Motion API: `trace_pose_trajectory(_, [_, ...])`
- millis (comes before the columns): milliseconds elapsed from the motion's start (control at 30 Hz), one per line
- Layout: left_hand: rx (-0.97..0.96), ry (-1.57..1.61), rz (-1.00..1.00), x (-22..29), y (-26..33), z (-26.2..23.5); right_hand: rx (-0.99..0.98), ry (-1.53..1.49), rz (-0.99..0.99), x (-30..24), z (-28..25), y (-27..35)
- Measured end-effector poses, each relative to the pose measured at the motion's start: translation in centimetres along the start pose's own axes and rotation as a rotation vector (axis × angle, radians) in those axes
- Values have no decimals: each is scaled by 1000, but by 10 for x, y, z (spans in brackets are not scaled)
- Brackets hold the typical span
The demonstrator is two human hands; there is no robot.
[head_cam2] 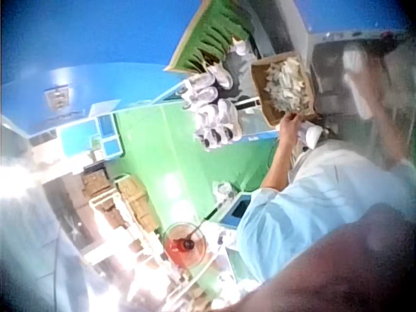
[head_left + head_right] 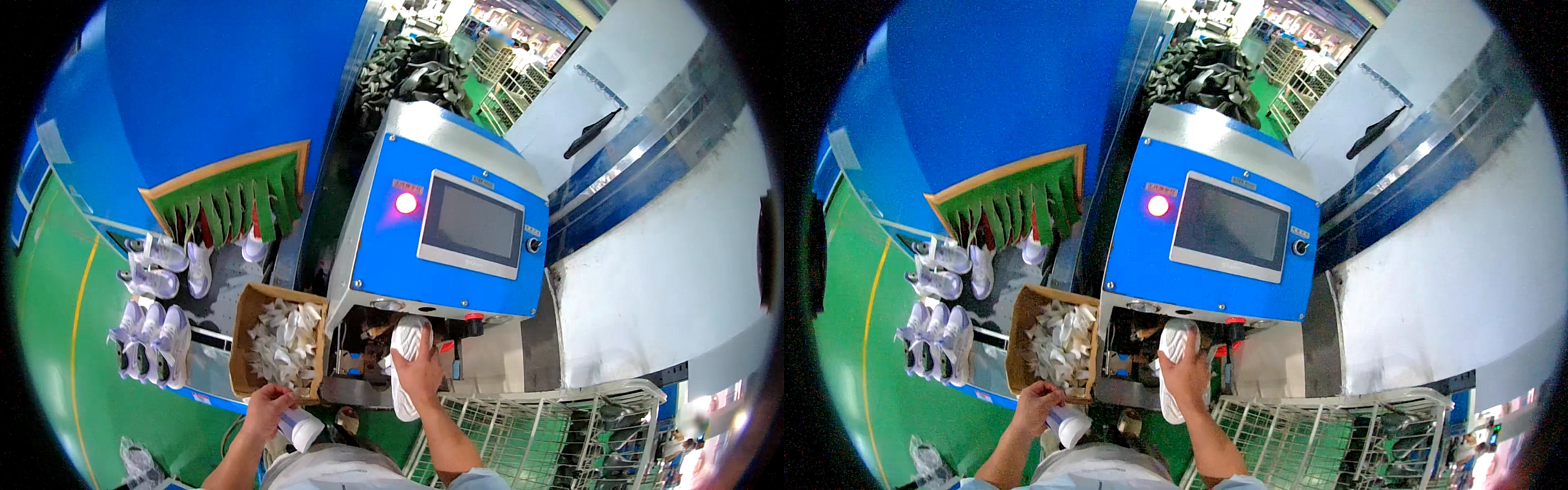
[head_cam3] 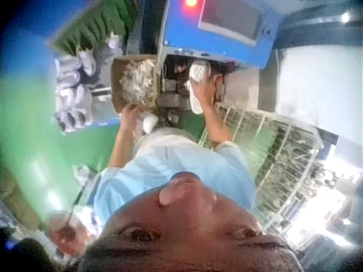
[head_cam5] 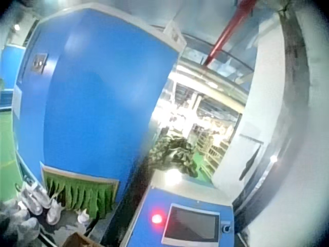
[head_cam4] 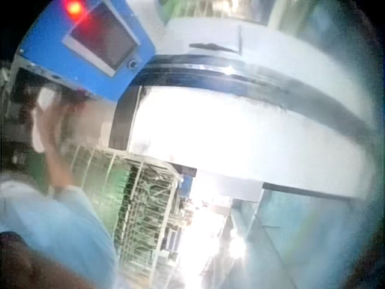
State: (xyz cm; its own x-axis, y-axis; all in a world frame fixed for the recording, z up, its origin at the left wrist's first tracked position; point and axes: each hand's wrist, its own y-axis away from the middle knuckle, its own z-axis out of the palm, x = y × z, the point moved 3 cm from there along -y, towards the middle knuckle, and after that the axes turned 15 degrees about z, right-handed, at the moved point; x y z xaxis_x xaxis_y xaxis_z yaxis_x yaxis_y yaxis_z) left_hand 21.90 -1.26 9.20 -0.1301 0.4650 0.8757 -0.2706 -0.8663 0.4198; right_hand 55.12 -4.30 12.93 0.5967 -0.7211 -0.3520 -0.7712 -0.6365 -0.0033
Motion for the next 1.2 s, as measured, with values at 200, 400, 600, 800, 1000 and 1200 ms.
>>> trace_pose_trajectory(200, [-337,46,-26,12,-24,51,260,-153,-134,9,-2,14])
trace_pose_trajectory(400, [-682,-161,-304,8,-14,125,262,-35,-152,71,-19,116])
trace_pose_trajectory(600, [-1052,-214,-505,-77,-5,138,-352,-83,-314,72,-59,193])
trace_pose_trajectory(800, [-1158,-564,-356,-93,-7,107,-724,-1179,819,116,4,136])
trace_pose_trajectory(1000, [-951,-796,-335,-104,-36,40,-725,-1689,602,65,42,122])
trace_pose_trajectory(1200, [-648,-583,-312,-38,-9,6,-205,-740,305,138,-150,161])
